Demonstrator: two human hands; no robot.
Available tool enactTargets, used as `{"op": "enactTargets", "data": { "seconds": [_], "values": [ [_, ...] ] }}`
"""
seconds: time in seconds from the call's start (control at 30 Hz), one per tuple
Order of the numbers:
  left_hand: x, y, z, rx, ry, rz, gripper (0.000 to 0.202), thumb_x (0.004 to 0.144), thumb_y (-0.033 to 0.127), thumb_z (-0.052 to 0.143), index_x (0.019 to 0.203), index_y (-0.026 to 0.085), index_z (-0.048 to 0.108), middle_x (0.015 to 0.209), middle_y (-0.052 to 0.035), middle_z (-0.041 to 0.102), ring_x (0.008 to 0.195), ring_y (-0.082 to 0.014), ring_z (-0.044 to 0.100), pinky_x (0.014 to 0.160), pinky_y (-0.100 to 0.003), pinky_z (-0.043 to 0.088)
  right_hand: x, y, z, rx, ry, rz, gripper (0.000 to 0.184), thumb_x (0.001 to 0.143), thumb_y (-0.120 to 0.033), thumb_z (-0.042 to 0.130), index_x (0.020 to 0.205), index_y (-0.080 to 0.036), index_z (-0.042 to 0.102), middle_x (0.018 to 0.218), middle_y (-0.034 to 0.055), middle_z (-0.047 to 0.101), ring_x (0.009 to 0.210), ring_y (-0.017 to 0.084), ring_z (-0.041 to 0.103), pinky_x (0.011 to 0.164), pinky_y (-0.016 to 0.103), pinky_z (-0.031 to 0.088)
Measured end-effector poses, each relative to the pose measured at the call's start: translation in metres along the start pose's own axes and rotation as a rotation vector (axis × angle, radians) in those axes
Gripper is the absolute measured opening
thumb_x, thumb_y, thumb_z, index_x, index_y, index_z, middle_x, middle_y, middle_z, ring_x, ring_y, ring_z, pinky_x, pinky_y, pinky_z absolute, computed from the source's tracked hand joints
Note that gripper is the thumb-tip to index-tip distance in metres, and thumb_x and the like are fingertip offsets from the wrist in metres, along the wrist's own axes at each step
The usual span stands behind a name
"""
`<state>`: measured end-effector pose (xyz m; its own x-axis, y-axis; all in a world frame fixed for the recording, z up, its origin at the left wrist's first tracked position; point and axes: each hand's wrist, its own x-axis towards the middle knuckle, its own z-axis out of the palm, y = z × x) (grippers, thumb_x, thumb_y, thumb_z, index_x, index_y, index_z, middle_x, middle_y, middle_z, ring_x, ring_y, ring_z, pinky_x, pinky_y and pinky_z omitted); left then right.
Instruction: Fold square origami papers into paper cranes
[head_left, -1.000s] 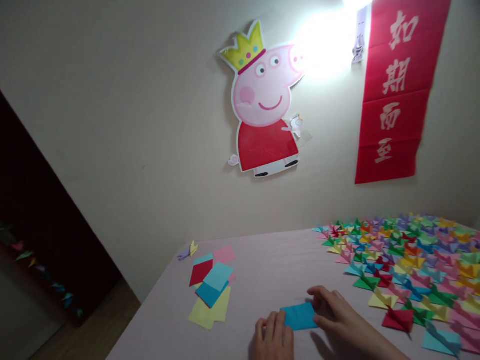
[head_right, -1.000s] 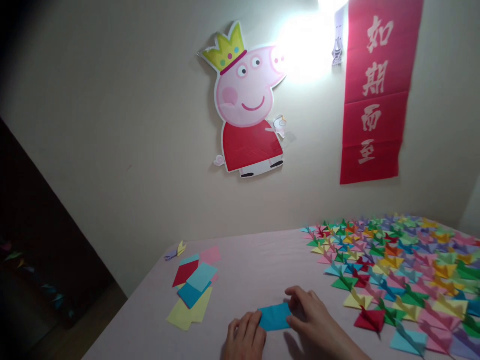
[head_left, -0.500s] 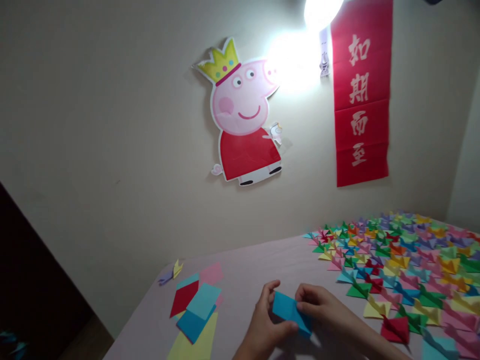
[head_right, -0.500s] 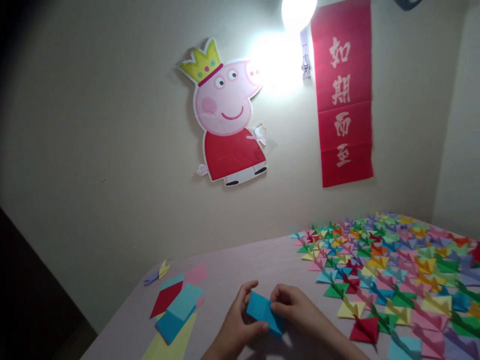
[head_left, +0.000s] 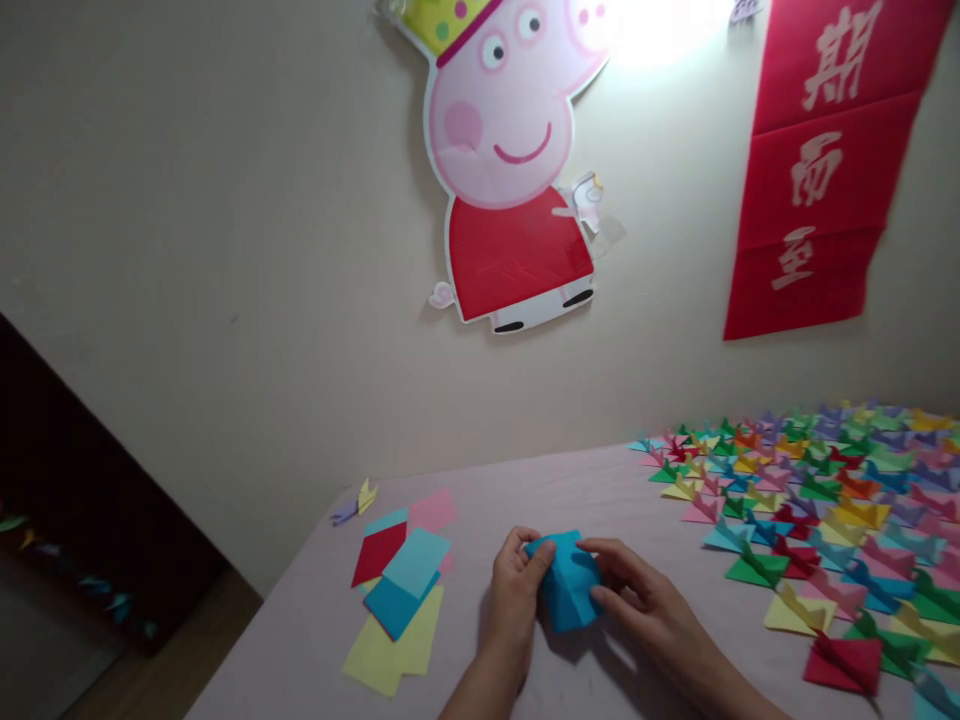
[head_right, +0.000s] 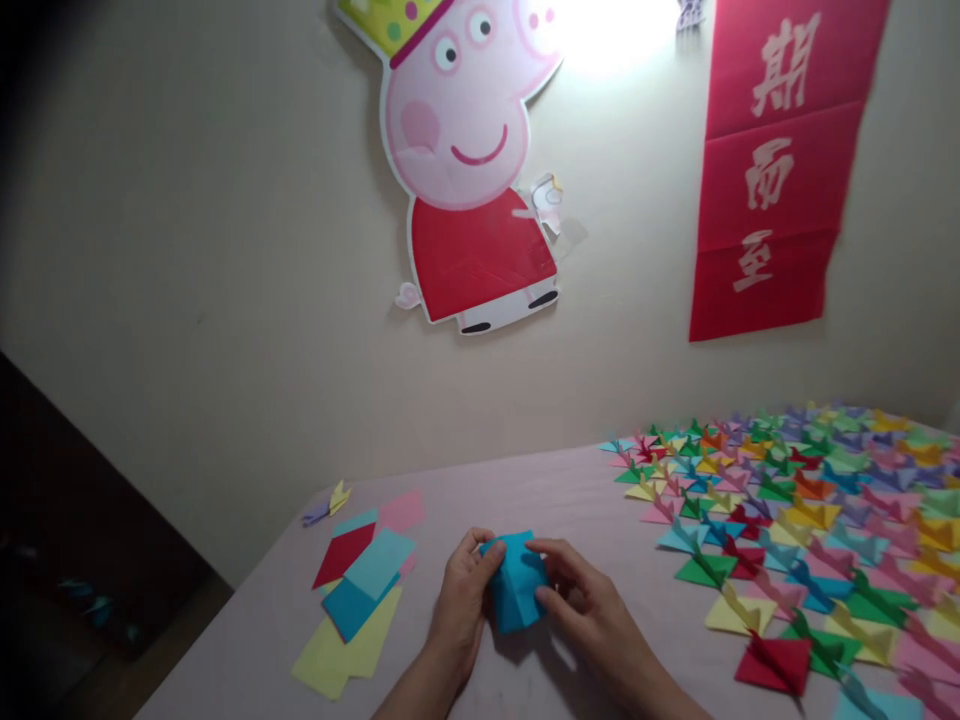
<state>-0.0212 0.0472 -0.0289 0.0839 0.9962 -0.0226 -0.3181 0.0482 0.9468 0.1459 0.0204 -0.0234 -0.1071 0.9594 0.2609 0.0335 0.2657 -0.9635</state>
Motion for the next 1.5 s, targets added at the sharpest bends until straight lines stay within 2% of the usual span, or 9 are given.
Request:
{"op": "enactTargets", "data": {
  "seconds": [0.17, 0.3, 0.63, 0.87, 0.93, 1.03, 1.17, 1.3, 1.5],
  "values": [
    [-0.003, 0.001, -0.002, 0.032, -0.047, -0.011, 0.054, 0.079, 0.056, 0.072, 0.112, 0.021, 0.049, 0.076, 0.0031, 0.058, 0.064, -0.0121, 0.053, 0.058, -0.021, 0.042, 0.001, 0.001, -0.003, -0.216, 0.036, -0.055, 0.025, 0.079, -0.039, 0.064, 0.093, -0.024, 0.077, 0.087, 0.0046, 0.075, 0.071, 0.020, 0.064, 0.071, 0.031, 0.053],
    [-0.004, 0.001, -0.004, -0.055, -0.146, -0.006, 0.057, 0.081, 0.047, 0.075, 0.122, 0.020, 0.047, 0.089, -0.0014, 0.062, 0.076, -0.0145, 0.058, 0.067, -0.023, 0.045, 0.002, 0.003, -0.006, -0.242, 0.091, -0.087, 0.025, 0.079, -0.041, 0.065, 0.094, -0.026, 0.077, 0.095, 0.0058, 0.076, 0.084, 0.023, 0.067, 0.076, 0.032, 0.055],
    [-0.004, -0.001, -0.002, -0.121, -0.213, -0.030, 0.055, 0.077, 0.043, 0.080, 0.116, 0.018, 0.051, 0.086, -0.0020, 0.065, 0.071, -0.0126, 0.058, 0.065, -0.022, 0.043, 0.003, 0.007, -0.008, -0.259, 0.063, -0.179, 0.017, 0.084, -0.040, 0.063, 0.083, -0.027, 0.075, 0.086, 0.0048, 0.071, 0.088, 0.024, 0.064, 0.082, 0.036, 0.052],
    [-0.001, 0.006, 0.000, -0.029, -0.324, -0.127, 0.065, 0.069, 0.052, 0.083, 0.116, 0.017, 0.055, 0.080, 0.0006, 0.058, 0.068, -0.0121, 0.054, 0.061, -0.021, 0.038, 0.000, 0.000, -0.006, -0.353, 0.002, -0.247, 0.011, 0.083, -0.032, 0.065, 0.076, -0.028, 0.072, 0.123, 0.0072, 0.063, 0.116, 0.028, 0.056, 0.097, 0.042, 0.047],
    [0.000, 0.005, 0.000, 0.050, -0.276, -0.070, 0.059, 0.074, 0.057, 0.077, 0.113, 0.018, 0.056, 0.090, -0.0024, 0.060, 0.076, -0.0145, 0.056, 0.066, -0.023, 0.040, 0.000, -0.001, -0.006, -0.312, -0.040, -0.258, 0.011, 0.085, -0.030, 0.063, 0.077, -0.027, 0.070, 0.112, 0.0064, 0.066, 0.109, 0.025, 0.060, 0.094, 0.038, 0.048],
    [-0.003, 0.007, 0.001, 0.284, -0.210, 0.168, 0.046, 0.084, 0.060, 0.064, 0.105, 0.019, 0.061, 0.101, -0.0057, 0.060, 0.089, -0.0192, 0.056, 0.076, -0.028, 0.043, 0.001, 0.000, -0.007, -0.323, 0.033, -0.261, 0.010, 0.085, -0.030, 0.063, 0.078, -0.027, 0.068, 0.093, 0.0045, 0.067, 0.095, 0.023, 0.062, 0.086, 0.034, 0.050],
    [-0.011, 0.014, 0.005, 0.568, -0.168, 0.473, 0.022, 0.085, 0.042, 0.069, 0.089, 0.021, 0.068, 0.096, -0.0057, 0.062, 0.097, -0.0234, 0.055, 0.085, -0.032, 0.042, 0.003, 0.003, -0.007, -0.327, 0.115, -0.231, 0.014, 0.084, -0.035, 0.063, 0.075, -0.025, 0.068, 0.086, 0.0037, 0.064, 0.090, 0.023, 0.060, 0.080, 0.033, 0.049],
    [-0.014, 0.017, 0.007, 0.599, -0.111, 0.490, 0.007, 0.085, 0.027, 0.068, 0.081, 0.022, 0.067, 0.084, -0.0043, 0.064, 0.088, -0.0225, 0.057, 0.081, -0.032, 0.043, 0.003, 0.002, -0.005, -0.284, 0.102, -0.174, 0.018, 0.082, -0.039, 0.065, 0.073, -0.024, 0.067, 0.076, 0.0013, 0.063, 0.073, 0.019, 0.058, 0.066, 0.028, 0.046],
    [-0.011, 0.015, 0.006, 0.557, -0.077, 0.463, 0.009, 0.085, 0.027, 0.066, 0.078, 0.021, 0.066, 0.084, -0.0041, 0.063, 0.085, -0.0221, 0.058, 0.078, -0.031, 0.042, 0.002, 0.004, -0.003, -0.216, 0.090, -0.007, 0.025, 0.081, -0.045, 0.062, 0.076, -0.021, 0.064, 0.069, -0.0004, 0.062, 0.059, 0.015, 0.052, 0.057, 0.026, 0.044]
  ]
}}
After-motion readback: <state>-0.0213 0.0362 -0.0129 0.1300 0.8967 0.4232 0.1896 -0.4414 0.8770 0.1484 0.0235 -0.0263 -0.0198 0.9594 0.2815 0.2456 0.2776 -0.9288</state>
